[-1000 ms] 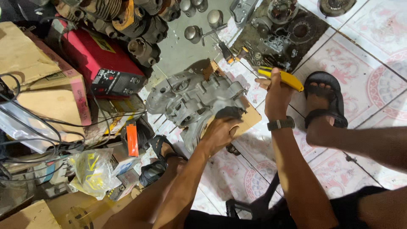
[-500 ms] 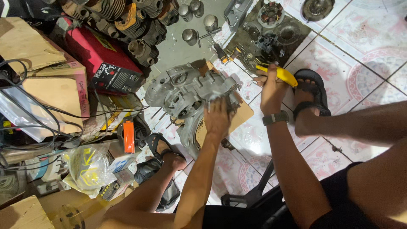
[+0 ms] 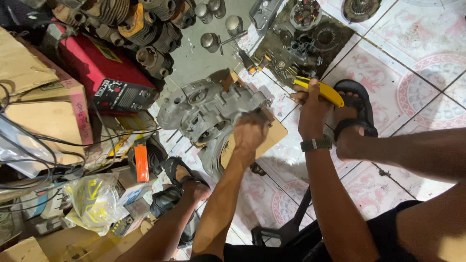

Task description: The person scrubs a large metal engine casing with a yellow-handled brush, focusing on crevices and surfaces. They rotate the casing to access different areas while scrubbing.

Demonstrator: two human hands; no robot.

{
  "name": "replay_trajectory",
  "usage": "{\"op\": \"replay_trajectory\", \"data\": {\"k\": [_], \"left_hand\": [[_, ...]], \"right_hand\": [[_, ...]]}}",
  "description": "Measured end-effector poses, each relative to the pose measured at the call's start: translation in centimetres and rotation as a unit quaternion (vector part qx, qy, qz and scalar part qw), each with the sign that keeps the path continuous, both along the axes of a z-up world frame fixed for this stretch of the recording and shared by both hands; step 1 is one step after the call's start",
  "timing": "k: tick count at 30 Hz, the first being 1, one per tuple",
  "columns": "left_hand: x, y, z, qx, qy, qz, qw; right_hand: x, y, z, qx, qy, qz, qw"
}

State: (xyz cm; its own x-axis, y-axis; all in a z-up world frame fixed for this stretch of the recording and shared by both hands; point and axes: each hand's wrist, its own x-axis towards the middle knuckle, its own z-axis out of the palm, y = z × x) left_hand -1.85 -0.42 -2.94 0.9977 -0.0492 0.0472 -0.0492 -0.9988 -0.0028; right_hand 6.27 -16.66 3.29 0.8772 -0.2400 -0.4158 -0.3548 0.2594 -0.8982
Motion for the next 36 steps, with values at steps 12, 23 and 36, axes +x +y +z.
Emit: {"op": "replay_trajectory", "data": {"k": [12, 23, 36], "left_hand": [[-2.4, -1.5, 7.8, -0.126, 0.440, -0.083, 0.885], [-7.9, -1.1, -2.5, -0.175, 0.314, 0.063, 0.931], [-8.0, -7.5, 0.6, -0.420, 0.321, 0.185, 0.829]], "right_hand": [[0.3, -0.9, -0.8, 0.089, -0.021, -0.098, 0.991], [0.2, -0.3, -0.6, 0.058, -0.055, -0.080, 0.994], [1.1, 1.4, 9.6, -0.159, -0.289, 0.201, 0.922]]}}
